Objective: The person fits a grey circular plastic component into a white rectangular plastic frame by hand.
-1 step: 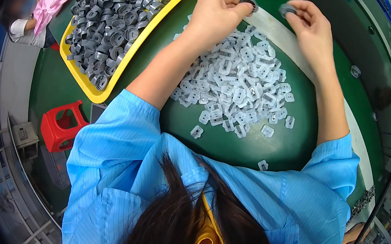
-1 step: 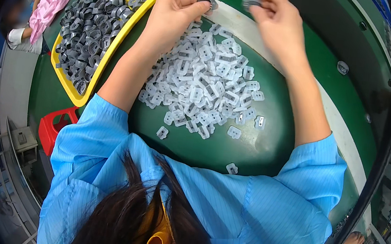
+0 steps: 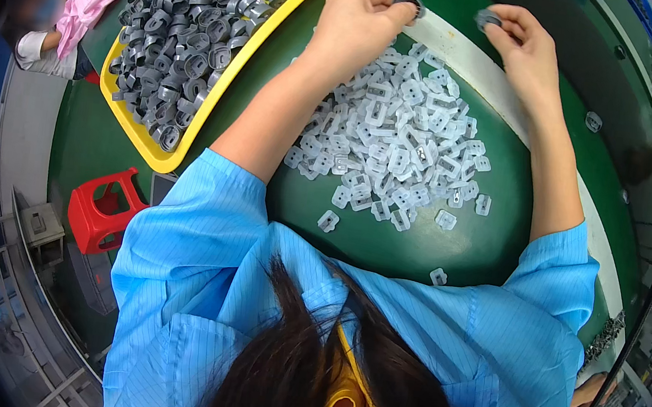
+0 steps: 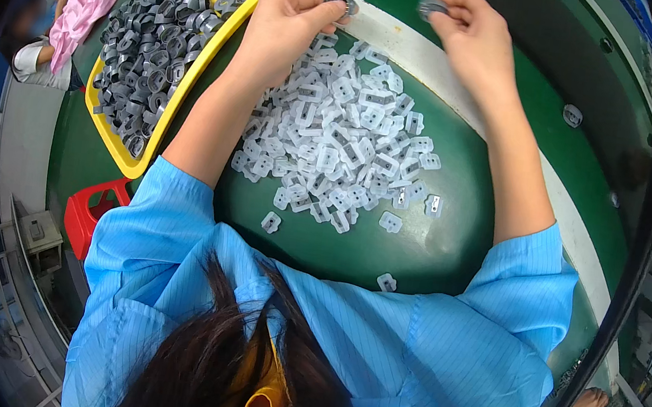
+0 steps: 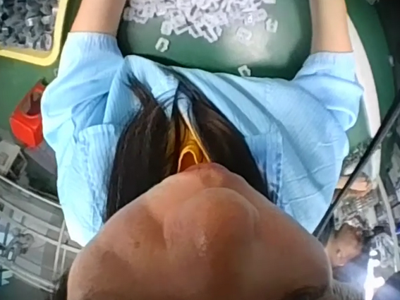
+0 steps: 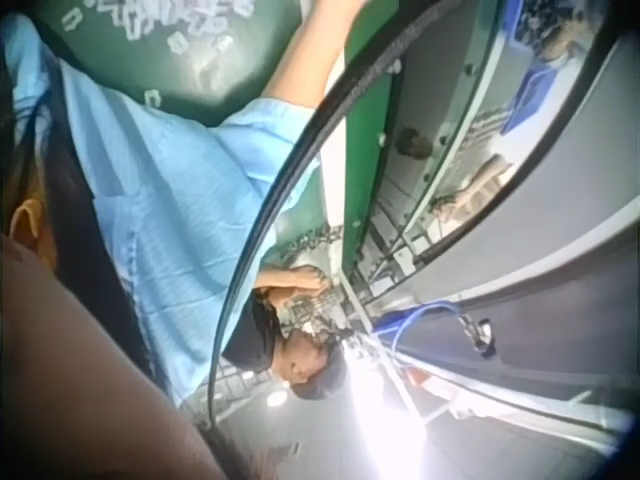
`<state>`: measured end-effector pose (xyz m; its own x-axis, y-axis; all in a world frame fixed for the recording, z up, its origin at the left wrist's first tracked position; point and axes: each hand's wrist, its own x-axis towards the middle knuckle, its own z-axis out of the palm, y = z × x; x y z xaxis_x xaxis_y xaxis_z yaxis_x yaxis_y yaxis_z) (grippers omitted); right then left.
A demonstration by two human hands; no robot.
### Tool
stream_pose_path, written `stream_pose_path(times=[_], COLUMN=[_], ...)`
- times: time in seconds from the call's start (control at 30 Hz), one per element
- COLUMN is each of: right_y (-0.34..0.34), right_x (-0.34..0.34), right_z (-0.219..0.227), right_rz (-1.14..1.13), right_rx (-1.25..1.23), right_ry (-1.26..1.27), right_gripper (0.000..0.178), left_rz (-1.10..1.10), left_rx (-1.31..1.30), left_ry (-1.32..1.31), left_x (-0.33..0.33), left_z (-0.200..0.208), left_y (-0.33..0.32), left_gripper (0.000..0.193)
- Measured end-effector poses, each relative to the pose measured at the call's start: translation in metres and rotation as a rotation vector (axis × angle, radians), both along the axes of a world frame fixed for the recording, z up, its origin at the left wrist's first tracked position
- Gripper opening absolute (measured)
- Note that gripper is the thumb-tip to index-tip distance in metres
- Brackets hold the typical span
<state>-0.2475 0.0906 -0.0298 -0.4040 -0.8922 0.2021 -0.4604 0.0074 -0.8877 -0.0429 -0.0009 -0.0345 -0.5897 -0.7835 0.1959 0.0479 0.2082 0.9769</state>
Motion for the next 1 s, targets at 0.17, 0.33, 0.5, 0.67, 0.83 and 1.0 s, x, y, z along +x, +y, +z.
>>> stream_pose_path(times=[0.17,0.33,0.5,0.67,0.83,1.0], right_y=[-0.004,0.005,0.02,0.015,0.012,0.011], right_x=[-0.046,-0.012,0.04,0.029,0.026,0.022], right_z=[-0.024,-0.001,0.019,0.015,0.008,0.014], right_rz=[-0.19,-0.064,0.194,0.501,0.502,0.221], right_rx=[0.117,-0.081,0.012,-0.094,0.006,-0.014], right_ry=[0.265,0.497,0.721,0.658,0.376,-0.108], right_gripper=[0.026,0.02,0.01,0.017,0.016,0.018], left_rz=[-0.015,0.051,-0.045,-0.11,-0.115,0.004], left_rx=[0.207,0.239,0.21,0.323,-0.025,-0.313], left_ry=[0.053,0.084,-0.022,0.054,-0.078,-0.192], left_x=[0.005,0.009,0.009,0.011,0.004,-0.003], left_z=[0.002,-0.008,0.006,-0.003,0.008,0.012], left_y=[-0.011,-0.018,-0.01,-0.018,0.002,0.016], left_gripper=[0.022,0.026,0.025,0.027,0.042,0.049])
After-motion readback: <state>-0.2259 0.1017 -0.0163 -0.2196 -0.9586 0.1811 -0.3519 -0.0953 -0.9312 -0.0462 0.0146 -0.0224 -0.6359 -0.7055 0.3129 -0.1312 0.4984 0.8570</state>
